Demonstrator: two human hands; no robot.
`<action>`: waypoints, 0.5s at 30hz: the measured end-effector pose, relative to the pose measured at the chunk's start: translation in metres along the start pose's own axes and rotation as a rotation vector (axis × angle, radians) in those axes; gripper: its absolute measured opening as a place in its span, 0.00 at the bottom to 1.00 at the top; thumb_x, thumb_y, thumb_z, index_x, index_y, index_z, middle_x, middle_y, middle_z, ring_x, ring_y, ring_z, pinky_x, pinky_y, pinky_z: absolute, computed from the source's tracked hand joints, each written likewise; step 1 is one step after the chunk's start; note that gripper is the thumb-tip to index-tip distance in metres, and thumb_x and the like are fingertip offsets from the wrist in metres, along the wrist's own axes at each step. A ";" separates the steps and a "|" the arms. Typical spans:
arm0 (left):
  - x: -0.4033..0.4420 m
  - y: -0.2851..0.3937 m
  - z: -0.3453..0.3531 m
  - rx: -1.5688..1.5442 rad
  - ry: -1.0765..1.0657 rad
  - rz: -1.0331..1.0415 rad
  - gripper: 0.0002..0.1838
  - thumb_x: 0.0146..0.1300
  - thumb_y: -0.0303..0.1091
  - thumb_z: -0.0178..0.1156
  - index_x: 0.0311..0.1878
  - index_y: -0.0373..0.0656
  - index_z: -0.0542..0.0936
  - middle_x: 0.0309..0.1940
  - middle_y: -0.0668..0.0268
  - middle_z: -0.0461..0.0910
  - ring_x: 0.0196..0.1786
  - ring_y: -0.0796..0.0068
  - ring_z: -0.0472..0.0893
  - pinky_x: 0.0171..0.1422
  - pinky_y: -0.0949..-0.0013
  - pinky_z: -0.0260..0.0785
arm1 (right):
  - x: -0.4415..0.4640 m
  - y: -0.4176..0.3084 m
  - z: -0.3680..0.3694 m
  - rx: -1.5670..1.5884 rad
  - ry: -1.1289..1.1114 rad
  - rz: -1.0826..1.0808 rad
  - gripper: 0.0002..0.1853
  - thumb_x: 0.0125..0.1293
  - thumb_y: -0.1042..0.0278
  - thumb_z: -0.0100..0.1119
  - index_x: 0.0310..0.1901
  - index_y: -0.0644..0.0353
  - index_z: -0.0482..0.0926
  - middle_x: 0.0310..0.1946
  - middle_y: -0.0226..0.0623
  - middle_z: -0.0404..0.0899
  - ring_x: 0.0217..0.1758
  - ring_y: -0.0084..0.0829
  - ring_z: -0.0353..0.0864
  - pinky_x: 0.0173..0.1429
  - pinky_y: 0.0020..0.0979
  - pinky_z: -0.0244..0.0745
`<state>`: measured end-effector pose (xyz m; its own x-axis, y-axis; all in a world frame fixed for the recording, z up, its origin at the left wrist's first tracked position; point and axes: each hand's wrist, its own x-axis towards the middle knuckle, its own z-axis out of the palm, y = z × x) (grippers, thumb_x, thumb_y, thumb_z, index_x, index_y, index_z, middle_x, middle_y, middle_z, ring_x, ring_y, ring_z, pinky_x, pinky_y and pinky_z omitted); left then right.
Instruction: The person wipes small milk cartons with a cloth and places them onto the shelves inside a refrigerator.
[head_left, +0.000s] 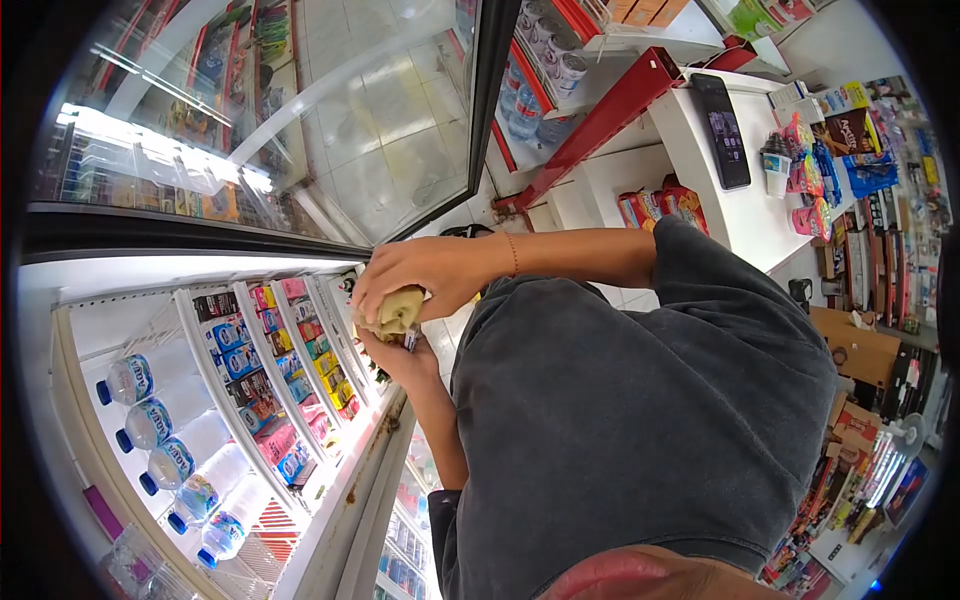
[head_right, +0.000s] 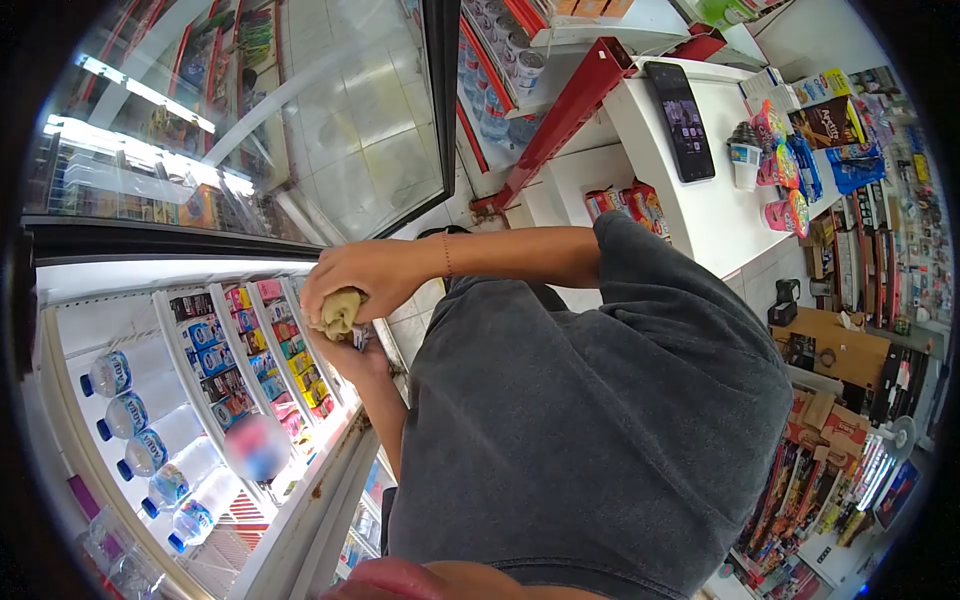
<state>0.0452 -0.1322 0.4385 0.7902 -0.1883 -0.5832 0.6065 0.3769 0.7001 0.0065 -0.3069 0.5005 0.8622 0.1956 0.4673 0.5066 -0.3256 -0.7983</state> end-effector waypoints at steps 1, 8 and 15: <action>0.000 0.000 0.004 0.032 0.024 0.054 0.28 0.76 0.60 0.53 0.67 0.50 0.75 0.57 0.65 0.80 0.59 0.67 0.82 0.63 0.58 0.77 | 0.001 -0.001 0.000 -0.057 0.050 0.022 0.19 0.54 0.74 0.71 0.49 0.52 0.83 0.49 0.31 0.86 0.55 0.41 0.81 0.63 0.41 0.75; 0.008 0.010 0.005 -0.035 -0.078 0.097 0.30 0.77 0.58 0.54 0.65 0.41 0.73 0.56 0.61 0.80 0.58 0.67 0.82 0.62 0.60 0.77 | -0.011 -0.002 -0.012 0.170 -0.202 0.137 0.18 0.54 0.78 0.69 0.48 0.56 0.80 0.59 0.36 0.81 0.62 0.43 0.79 0.67 0.41 0.74; 0.000 0.000 0.005 -0.106 -0.158 0.053 0.31 0.76 0.62 0.52 0.66 0.46 0.74 0.59 0.61 0.80 0.61 0.62 0.82 0.66 0.56 0.75 | -0.005 0.000 -0.012 0.062 0.068 0.068 0.21 0.54 0.80 0.67 0.50 0.56 0.79 0.60 0.37 0.80 0.64 0.42 0.78 0.68 0.41 0.73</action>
<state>0.0458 -0.1369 0.4401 0.8299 -0.3027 -0.4687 0.5576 0.4819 0.6759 0.0024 -0.3188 0.5023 0.8939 0.1110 0.4342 0.4474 -0.2782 -0.8500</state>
